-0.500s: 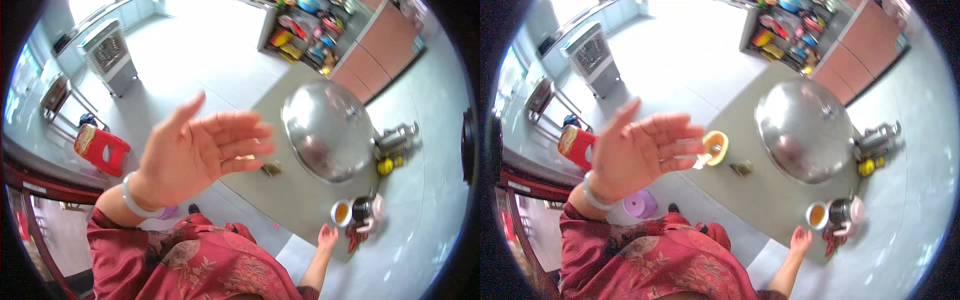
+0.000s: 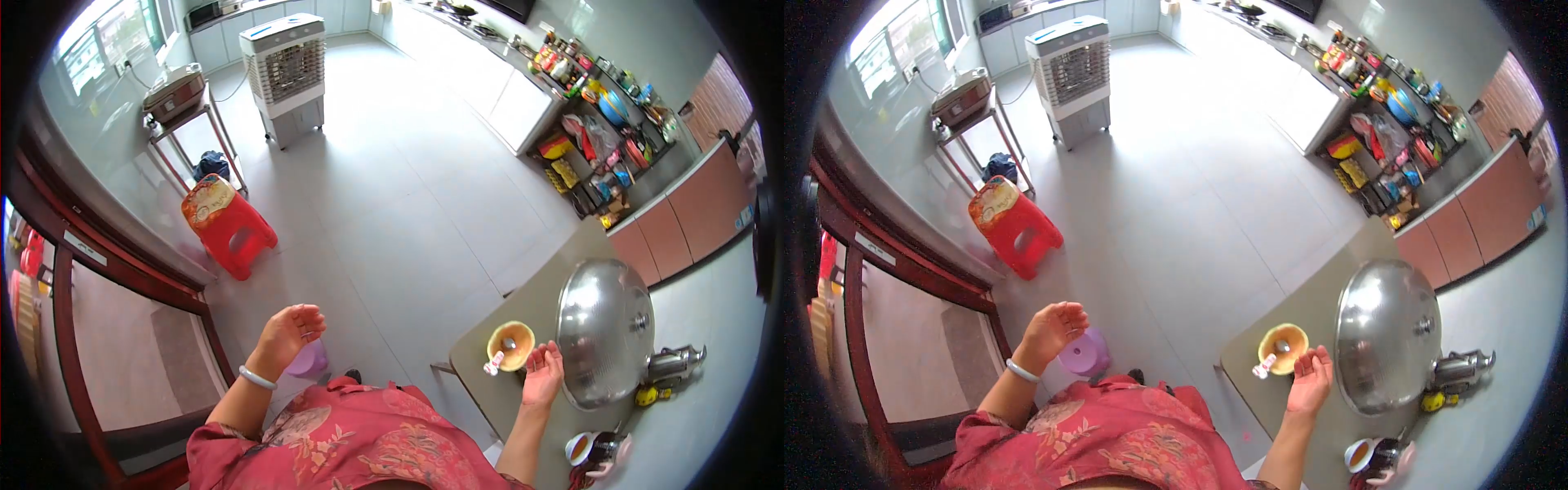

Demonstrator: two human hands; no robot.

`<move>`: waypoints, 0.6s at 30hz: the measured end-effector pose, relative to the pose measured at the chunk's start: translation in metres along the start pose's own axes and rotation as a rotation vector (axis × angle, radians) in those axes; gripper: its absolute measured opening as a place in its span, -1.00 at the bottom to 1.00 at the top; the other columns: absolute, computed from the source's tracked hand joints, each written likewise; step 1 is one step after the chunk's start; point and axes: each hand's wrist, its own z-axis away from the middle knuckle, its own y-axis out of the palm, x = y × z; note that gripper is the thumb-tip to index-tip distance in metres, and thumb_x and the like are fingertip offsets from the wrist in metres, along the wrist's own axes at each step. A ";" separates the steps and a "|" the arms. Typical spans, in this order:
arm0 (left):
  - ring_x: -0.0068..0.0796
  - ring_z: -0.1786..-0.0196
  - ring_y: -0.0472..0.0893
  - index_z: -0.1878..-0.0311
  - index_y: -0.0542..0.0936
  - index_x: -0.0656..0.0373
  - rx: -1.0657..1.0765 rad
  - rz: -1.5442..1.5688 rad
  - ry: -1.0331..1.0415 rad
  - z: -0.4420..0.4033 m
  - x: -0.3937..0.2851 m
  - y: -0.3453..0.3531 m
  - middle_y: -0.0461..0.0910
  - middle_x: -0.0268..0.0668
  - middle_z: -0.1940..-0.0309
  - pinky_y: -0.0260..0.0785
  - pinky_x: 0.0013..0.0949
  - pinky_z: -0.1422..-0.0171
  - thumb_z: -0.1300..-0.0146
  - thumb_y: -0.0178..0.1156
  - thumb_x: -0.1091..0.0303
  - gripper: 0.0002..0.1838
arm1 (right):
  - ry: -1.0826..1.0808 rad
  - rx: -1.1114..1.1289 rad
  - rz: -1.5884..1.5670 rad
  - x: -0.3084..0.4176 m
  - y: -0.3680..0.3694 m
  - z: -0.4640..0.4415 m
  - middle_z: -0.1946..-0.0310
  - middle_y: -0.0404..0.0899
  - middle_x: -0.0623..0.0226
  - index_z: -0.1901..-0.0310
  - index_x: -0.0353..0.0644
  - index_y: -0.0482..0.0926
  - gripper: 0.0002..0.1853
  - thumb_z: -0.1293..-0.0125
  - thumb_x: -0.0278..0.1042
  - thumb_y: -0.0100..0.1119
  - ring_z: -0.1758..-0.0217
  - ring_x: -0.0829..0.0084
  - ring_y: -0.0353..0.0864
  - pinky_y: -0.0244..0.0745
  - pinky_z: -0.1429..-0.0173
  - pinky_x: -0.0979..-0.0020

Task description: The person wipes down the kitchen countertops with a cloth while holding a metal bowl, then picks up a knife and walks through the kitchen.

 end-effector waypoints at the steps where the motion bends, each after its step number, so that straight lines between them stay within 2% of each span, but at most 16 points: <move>1: -0.32 0.16 0.61 0.14 0.58 0.19 -0.039 0.000 0.030 0.001 -0.005 -0.009 0.63 -0.22 0.25 0.39 -0.28 -0.03 -0.30 0.01 0.19 -0.71 | 0.018 0.041 0.004 -0.005 0.022 -0.007 0.21 0.54 0.32 -0.03 -0.22 0.44 -0.69 -0.22 -0.48 0.06 0.18 0.47 0.53 0.47 0.03 0.46; 8: -0.37 0.18 0.61 0.14 0.57 0.19 -0.162 -0.090 0.196 -0.027 -0.030 -0.031 0.63 -0.24 0.26 0.40 -0.32 0.00 -0.30 0.03 0.24 -0.75 | 0.116 0.179 0.056 -0.026 0.114 -0.061 0.22 0.55 0.35 0.01 -0.19 0.47 -0.70 -0.19 -0.49 0.07 0.21 0.50 0.53 0.46 0.06 0.48; 14: -0.39 0.21 0.62 0.15 0.56 0.23 -0.179 -0.313 0.257 -0.110 -0.066 0.003 0.63 -0.23 0.29 0.45 -0.30 0.01 -0.28 0.08 0.24 -0.75 | 0.128 0.185 0.068 -0.048 0.182 -0.143 0.25 0.55 0.36 0.06 -0.18 0.50 -0.74 -0.18 -0.50 0.08 0.23 0.47 0.53 0.46 0.09 0.44; 18: -0.39 0.24 0.63 0.17 0.56 0.23 -0.205 -0.405 0.218 -0.183 -0.093 0.029 0.63 -0.22 0.31 0.46 -0.30 0.04 -0.25 0.12 0.28 -0.79 | 0.214 0.201 -0.026 -0.078 0.227 -0.227 0.28 0.56 0.32 0.10 -0.18 0.51 -0.76 -0.17 -0.54 0.08 0.26 0.45 0.55 0.48 0.11 0.41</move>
